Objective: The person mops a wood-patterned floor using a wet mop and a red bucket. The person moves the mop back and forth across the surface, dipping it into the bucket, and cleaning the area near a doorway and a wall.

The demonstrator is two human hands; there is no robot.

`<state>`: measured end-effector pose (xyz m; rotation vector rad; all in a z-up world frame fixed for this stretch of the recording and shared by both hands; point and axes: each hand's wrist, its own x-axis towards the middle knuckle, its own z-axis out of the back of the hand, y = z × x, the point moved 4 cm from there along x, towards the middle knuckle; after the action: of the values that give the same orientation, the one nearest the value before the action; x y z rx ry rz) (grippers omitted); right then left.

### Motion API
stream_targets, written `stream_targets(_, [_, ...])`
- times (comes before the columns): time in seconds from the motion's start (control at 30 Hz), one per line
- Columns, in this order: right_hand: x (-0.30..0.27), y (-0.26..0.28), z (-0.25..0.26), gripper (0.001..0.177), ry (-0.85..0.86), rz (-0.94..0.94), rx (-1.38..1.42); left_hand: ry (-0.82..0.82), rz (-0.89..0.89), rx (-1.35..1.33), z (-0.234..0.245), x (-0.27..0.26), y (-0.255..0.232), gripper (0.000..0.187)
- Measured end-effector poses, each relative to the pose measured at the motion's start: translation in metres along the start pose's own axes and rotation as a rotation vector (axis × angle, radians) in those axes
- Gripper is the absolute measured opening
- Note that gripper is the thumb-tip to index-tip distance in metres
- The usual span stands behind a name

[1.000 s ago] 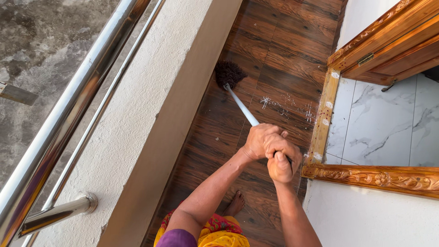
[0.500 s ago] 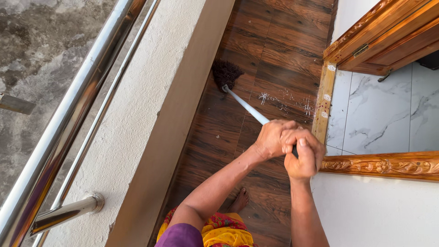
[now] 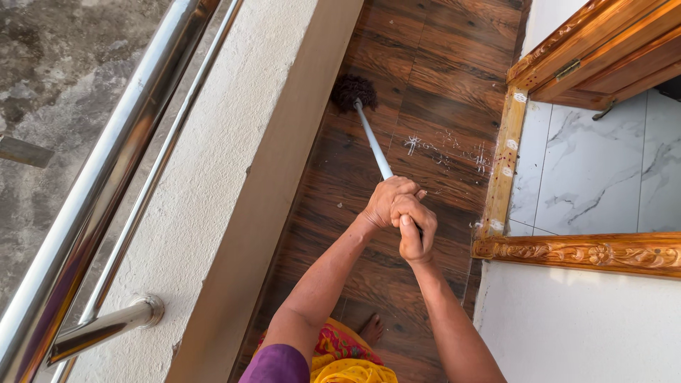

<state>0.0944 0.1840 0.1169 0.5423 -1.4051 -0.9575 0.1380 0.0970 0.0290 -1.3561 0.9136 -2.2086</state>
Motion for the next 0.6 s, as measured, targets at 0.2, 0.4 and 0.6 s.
stream_targets(0.2, [-0.010,-0.018,0.005,0.020,0.089,-0.131,-0.116,-0.047,0.116,-0.001,-0.009,-0.011,0.006,0.029])
stream_targets(0.4, [-0.055,0.048,0.041,0.018,0.086,-0.158,-0.048,-0.095,0.103,-0.023,-0.043,-0.039,-0.064,0.030])
stream_targets(0.6, [-0.088,0.120,0.077,0.021,0.006,-0.152,0.060,-0.069,0.086,-0.111,-0.060,-0.048,-0.156,0.026])
